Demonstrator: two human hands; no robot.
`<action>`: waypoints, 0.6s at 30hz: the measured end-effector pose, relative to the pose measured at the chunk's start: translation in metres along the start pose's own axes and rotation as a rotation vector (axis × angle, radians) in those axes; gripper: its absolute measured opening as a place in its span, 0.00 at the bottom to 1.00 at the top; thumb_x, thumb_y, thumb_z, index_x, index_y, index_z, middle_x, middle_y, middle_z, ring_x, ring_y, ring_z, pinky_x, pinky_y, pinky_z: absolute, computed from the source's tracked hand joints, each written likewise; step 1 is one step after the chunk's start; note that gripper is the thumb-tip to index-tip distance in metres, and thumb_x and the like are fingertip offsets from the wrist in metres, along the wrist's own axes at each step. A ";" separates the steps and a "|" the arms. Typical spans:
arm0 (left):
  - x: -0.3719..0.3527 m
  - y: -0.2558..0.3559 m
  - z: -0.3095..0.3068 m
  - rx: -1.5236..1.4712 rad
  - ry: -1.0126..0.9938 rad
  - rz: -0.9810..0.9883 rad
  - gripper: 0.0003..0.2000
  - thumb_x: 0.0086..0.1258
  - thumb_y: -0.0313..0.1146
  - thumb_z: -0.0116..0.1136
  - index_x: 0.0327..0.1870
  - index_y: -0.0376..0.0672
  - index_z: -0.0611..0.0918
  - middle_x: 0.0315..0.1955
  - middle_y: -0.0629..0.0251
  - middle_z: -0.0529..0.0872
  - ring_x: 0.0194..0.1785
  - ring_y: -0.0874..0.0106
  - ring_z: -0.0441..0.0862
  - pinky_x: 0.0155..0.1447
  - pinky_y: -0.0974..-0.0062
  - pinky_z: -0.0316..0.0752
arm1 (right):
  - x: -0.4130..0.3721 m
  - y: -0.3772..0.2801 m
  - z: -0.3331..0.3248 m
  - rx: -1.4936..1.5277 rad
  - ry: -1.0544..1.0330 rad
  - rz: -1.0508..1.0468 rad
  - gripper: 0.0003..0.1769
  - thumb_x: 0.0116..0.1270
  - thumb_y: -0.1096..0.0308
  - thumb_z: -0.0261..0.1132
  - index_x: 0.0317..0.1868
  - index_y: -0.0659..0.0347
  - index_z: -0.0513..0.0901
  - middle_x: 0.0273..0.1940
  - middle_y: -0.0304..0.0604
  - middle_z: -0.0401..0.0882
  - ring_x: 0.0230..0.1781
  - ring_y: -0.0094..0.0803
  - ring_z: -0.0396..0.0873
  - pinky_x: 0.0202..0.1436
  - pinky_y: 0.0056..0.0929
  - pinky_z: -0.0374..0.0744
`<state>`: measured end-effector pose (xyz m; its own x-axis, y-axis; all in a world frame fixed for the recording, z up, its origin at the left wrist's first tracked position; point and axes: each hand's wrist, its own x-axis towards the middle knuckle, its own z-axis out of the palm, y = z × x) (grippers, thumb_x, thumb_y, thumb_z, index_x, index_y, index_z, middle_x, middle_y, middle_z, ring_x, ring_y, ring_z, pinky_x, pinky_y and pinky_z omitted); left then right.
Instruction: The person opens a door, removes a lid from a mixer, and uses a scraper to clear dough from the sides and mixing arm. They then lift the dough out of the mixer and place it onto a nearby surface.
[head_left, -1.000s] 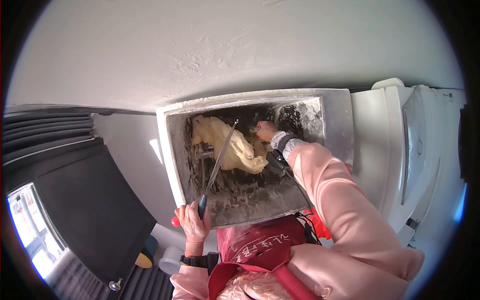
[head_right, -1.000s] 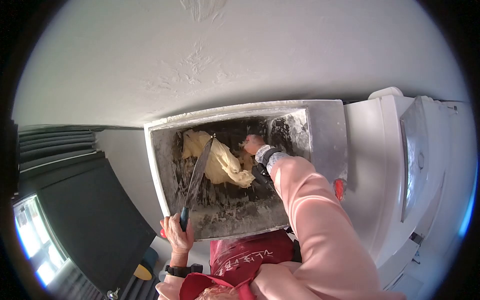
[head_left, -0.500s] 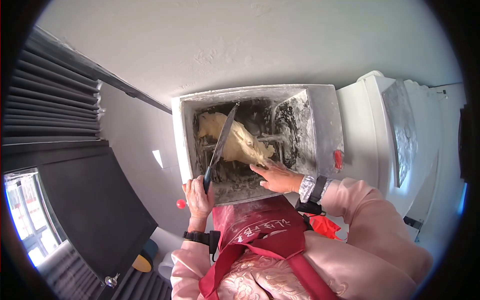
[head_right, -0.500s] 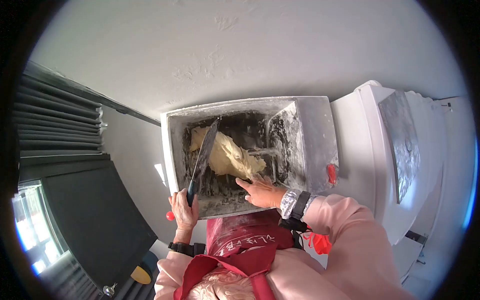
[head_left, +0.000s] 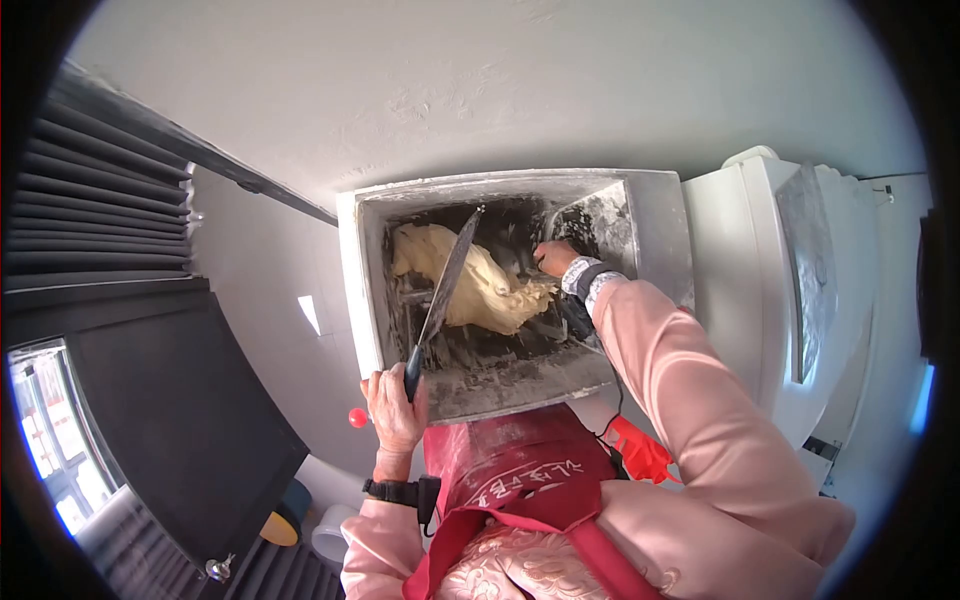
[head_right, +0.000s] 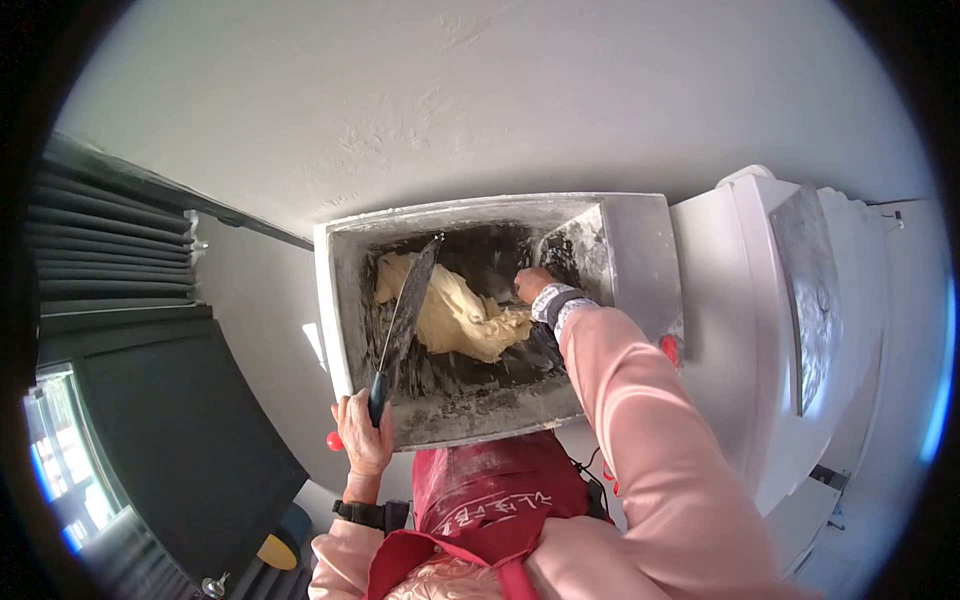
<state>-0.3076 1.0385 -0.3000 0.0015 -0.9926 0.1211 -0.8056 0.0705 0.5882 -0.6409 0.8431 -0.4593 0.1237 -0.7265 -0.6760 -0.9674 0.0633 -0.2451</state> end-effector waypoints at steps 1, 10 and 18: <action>0.000 -0.001 0.001 -0.015 0.018 0.018 0.14 0.57 0.29 0.61 0.44 0.37 0.75 0.31 0.57 0.76 0.35 0.57 0.70 0.42 0.63 0.61 | 0.011 0.006 0.009 0.001 -0.015 -0.038 0.18 0.58 0.73 0.58 0.49 0.53 0.83 0.47 0.51 0.82 0.50 0.48 0.79 0.54 0.38 0.76; -0.001 -0.005 0.003 -0.012 -0.023 -0.007 0.15 0.55 0.27 0.62 0.44 0.38 0.75 0.31 0.59 0.77 0.33 0.59 0.70 0.41 0.64 0.60 | 0.046 0.025 0.036 0.028 -0.291 -0.263 0.15 0.54 0.65 0.66 0.44 0.54 0.86 0.40 0.50 0.85 0.42 0.44 0.83 0.48 0.36 0.78; 0.000 -0.004 0.003 -0.001 -0.031 0.000 0.15 0.55 0.27 0.62 0.44 0.37 0.75 0.30 0.58 0.77 0.32 0.59 0.69 0.41 0.64 0.60 | 0.085 0.054 0.070 -0.142 -0.071 -0.225 0.11 0.47 0.59 0.70 0.31 0.53 0.88 0.32 0.45 0.86 0.34 0.41 0.84 0.41 0.35 0.80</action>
<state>-0.3063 1.0374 -0.3049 -0.0166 -0.9952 0.0967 -0.8052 0.0707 0.5888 -0.6669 0.8331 -0.5785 0.3495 -0.6611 -0.6639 -0.9345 -0.1948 -0.2980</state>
